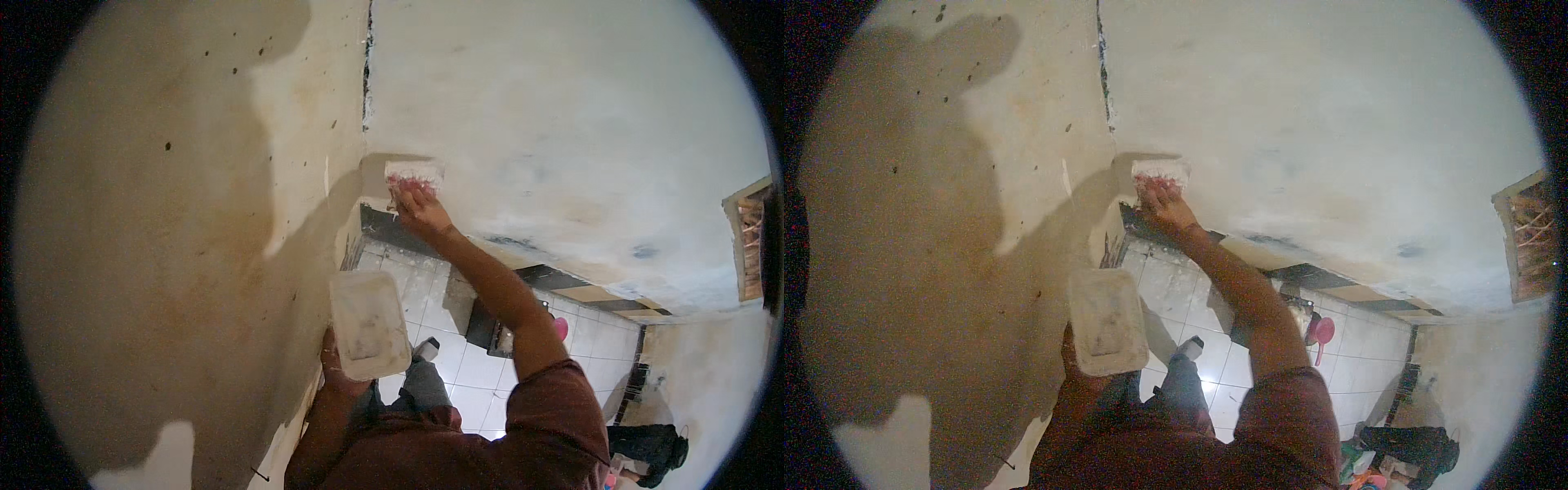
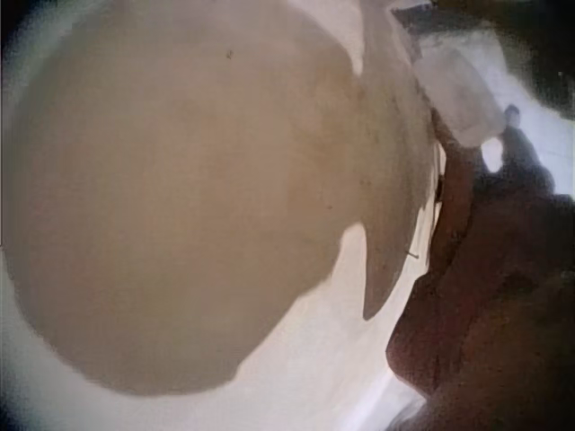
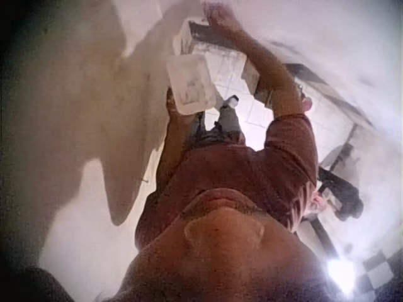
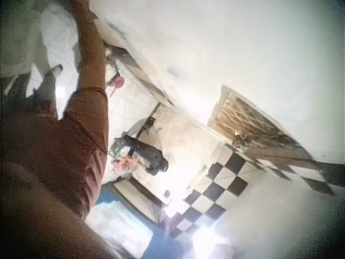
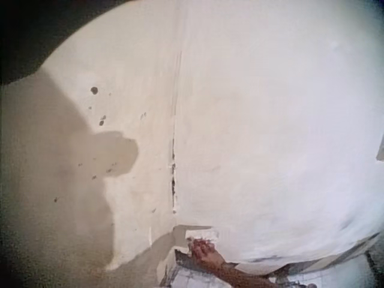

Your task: The person applies a white plaster-like substance to a wall corner and surface using a spreader, picking up more material from a small container as needed.

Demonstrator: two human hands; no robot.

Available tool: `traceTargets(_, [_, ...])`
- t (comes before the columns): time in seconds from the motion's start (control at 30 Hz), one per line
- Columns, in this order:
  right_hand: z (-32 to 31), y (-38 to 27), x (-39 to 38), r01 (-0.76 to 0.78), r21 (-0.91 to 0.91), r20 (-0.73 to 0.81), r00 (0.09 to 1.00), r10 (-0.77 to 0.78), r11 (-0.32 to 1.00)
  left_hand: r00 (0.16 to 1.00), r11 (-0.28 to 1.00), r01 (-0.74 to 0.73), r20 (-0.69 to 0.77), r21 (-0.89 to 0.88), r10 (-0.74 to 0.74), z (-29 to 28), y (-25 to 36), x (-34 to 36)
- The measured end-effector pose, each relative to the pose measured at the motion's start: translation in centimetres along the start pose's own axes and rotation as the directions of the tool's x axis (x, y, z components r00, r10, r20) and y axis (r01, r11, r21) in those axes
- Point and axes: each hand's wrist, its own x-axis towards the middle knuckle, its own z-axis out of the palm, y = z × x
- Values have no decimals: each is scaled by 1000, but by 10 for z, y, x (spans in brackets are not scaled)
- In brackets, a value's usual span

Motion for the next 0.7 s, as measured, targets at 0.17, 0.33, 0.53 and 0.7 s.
traceTargets(0.17, [-48, 29, 74, 190, -17, 73, 979, -189, 982, 994, 997, -50, -95, 53, 55, 4, -11, -8])
traceTargets(0.33, [-64, 53, 137, 367, 108, 463, 804, -373, 924, 991, 993, -101, -81, 54, 105, 25, -27, -4])
traceTargets(0.53, [-106, 119, 46, 206, 8, 374, 907, -194, 978, 1000, 998, -13, -14, -61, 12, 16, -37, -6])
traceTargets(0.7, [-177, 132, -30, 125, -92, 634, 772, -39, 988, 997, 994, -69, 36, -85, 73, 15, -50, -5])
